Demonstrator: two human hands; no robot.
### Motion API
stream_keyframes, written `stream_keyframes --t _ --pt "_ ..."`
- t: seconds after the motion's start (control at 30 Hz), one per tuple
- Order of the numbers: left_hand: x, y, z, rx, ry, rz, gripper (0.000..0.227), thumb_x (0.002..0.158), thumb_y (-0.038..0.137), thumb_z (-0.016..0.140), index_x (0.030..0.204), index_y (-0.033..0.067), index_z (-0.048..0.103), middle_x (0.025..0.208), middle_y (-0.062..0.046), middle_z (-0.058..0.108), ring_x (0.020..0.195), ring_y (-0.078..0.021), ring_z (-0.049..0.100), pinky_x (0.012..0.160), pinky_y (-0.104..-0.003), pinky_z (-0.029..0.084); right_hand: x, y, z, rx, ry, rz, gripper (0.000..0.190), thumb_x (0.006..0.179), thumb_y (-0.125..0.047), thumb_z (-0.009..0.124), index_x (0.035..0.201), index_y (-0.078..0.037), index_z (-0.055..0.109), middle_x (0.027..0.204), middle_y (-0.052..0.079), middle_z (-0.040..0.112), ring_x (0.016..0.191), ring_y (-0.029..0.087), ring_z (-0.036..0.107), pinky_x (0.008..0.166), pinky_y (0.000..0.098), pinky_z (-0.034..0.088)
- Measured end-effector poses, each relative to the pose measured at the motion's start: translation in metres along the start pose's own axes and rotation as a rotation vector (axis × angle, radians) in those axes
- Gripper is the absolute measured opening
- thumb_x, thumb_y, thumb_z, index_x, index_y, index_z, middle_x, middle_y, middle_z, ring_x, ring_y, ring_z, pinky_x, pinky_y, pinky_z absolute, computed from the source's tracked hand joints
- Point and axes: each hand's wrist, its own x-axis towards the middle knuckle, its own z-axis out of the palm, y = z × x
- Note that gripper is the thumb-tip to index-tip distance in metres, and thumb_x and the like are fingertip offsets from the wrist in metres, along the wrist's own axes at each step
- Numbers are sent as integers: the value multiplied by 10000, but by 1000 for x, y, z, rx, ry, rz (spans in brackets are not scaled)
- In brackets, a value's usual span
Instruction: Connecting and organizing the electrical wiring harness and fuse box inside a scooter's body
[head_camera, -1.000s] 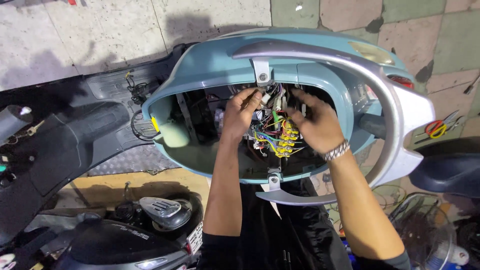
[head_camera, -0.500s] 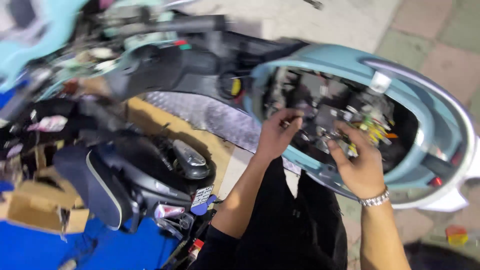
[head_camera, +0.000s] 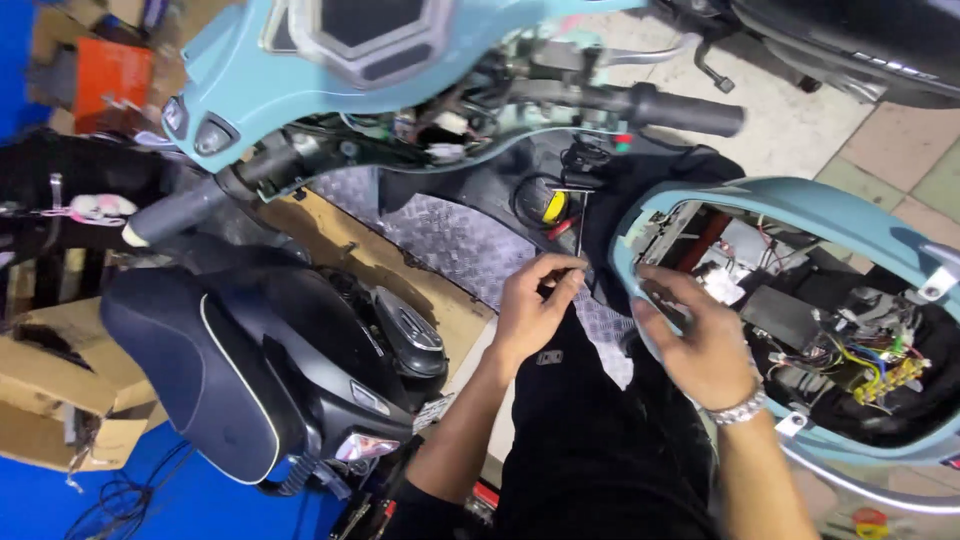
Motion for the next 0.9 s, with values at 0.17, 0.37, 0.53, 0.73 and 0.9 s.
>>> stream_keyframes --t 0.17,0.37,0.53,0.73,0.9 --pt "34 -1 -92 -8 15 -6 127 978 154 704 1082 121 770 951 -106 751 888 -220 710 804 -327 557 47 -62 88 33 -68 -82 270 889 -120 740 1158 -121 763 1017 105 779 989 331 749 883 441 572" --pt "61 4 -139 -39 90 82 98 978 142 700 1050 125 765 932 -83 755 875 -211 719 787 -334 558 86 -110 132 28 -28 -150 228 905 -71 711 1125 -68 770 1017 135 781 985 359 753 843 439 585" --pt "74 -3 -151 -74 93 89 100 983 152 700 1054 114 758 941 -72 756 872 -189 712 788 -332 553 105 -126 147 28 31 -202 208 926 -46 694 1122 -22 757 1053 173 765 1000 387 747 834 444 588" --pt "81 -15 -151 -66 84 97 86 959 138 724 1032 116 766 912 -89 756 829 -213 721 762 -331 552 119 -132 157 -7 59 -287 258 916 -16 687 1166 40 715 1117 247 728 1025 444 721 843 488 580" --pt "85 -17 -152 -68 77 112 86 949 123 732 1029 118 766 903 -99 758 819 -225 723 751 -336 550 134 -143 161 -122 63 -431 295 956 -1 632 1236 84 670 1198 312 665 1134 523 639 951 565 522"
